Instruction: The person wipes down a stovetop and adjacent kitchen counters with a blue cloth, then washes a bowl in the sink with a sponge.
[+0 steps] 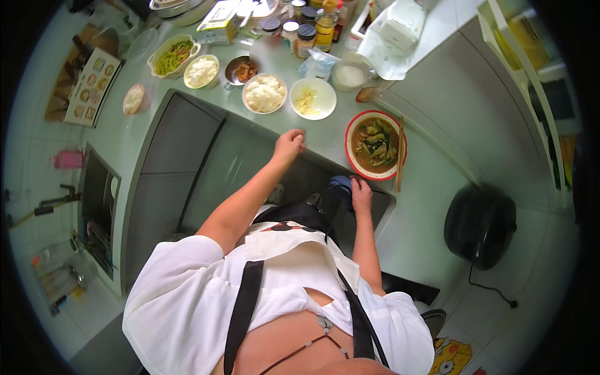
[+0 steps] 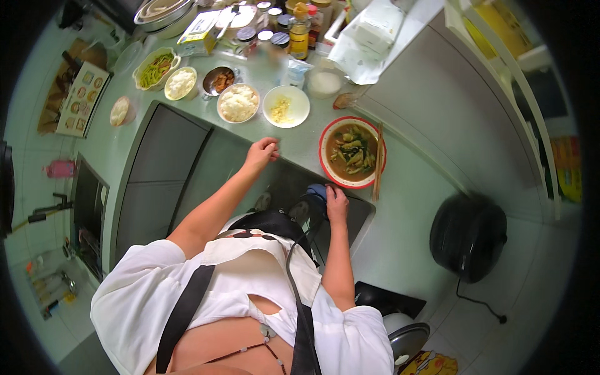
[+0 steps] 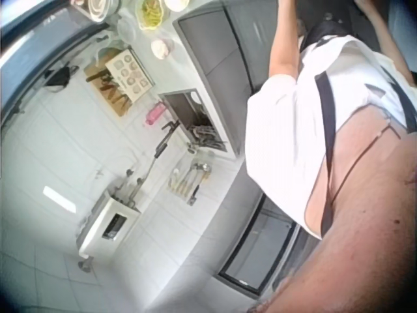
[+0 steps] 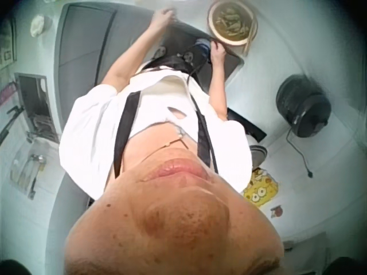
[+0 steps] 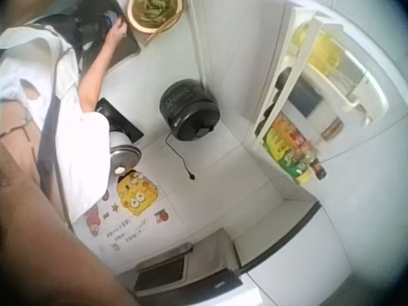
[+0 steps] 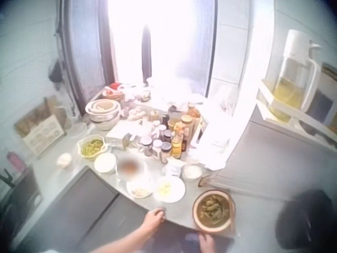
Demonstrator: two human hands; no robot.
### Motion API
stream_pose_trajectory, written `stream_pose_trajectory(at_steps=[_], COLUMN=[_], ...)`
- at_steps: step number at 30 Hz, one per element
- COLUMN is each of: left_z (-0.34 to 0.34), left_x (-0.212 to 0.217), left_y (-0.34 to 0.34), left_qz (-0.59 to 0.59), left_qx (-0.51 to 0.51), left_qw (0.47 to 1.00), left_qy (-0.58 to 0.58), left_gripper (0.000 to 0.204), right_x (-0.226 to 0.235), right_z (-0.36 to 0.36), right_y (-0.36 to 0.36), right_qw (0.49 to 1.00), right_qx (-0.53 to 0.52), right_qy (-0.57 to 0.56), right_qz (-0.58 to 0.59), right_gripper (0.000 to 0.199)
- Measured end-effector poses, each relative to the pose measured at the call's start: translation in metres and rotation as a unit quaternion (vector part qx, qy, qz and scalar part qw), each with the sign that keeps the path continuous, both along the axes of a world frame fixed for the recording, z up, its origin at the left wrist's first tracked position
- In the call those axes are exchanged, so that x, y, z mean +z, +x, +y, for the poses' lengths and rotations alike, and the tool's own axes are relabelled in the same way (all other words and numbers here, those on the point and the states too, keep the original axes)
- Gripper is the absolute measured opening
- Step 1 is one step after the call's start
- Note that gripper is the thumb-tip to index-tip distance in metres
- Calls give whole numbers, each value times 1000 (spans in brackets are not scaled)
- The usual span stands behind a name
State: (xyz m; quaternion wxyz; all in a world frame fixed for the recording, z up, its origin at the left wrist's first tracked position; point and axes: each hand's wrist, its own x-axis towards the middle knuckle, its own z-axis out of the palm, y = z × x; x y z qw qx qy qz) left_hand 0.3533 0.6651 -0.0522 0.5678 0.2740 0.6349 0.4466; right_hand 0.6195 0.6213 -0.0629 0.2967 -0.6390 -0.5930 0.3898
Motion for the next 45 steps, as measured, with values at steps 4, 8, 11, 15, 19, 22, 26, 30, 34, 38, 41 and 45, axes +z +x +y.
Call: stream_pose_trajectory(at_steps=[4, 8, 11, 15, 19, 22, 26, 30, 34, 38, 41, 45], left_z=[-37, -69, -83, -95, -100, -108, -133, -157, -173, -183, -188, -192], left_x=[11, 15, 12, 2, 4, 11, 4, 8, 10, 9, 3, 1], left_y=[-35, -64, -82, -103, -139, -173, -228, -273, -302, -320, -327, -335], left_qz=[16, 31, 18, -14, -45, -38, -51, -34, -26, -30, -32, -21], left_qx=[76, 153, 172, 163, 130, 130, 151, 184, 217, 247, 263, 276], left_qw=[997, 988, 985, 986, 990, 991, 987, 982, 976, 968, 964, 961], left_qy=[-4, -8, -14, -14, -10, 1, 16, 7, 16, 22, 21, 4], left_gripper=[26, 25, 24, 23, 22, 23, 21, 21, 21, 21, 21, 22], right_x=[9, 0, 18, 46, 39, 7, -7, 2, 0, -6, -8, -2], right_z=[3, 13, 14, 3, 1, 3, 13, 9, 3, 4, 5, 17], right_y=[-45, -86, -113, -132, -140, -153, -203, -265, -311, -332, -355, -387], right_qw=[996, 984, 975, 976, 958, 941, 943, 946, 959, 961, 958, 953], right_qx=[78, 158, 174, 97, -5, -33, -20, 43, 18, 63, 97, 150], right_qy=[7, 68, 124, 193, 260, 258, 226, 219, 213, 220, 231, 225], right_qz=[41, 51, 55, 5, -117, -218, -243, -233, -187, -153, -142, -138], right_gripper=[21, 22, 22, 22, 34, 48, 57, 60, 63, 64, 64, 64])
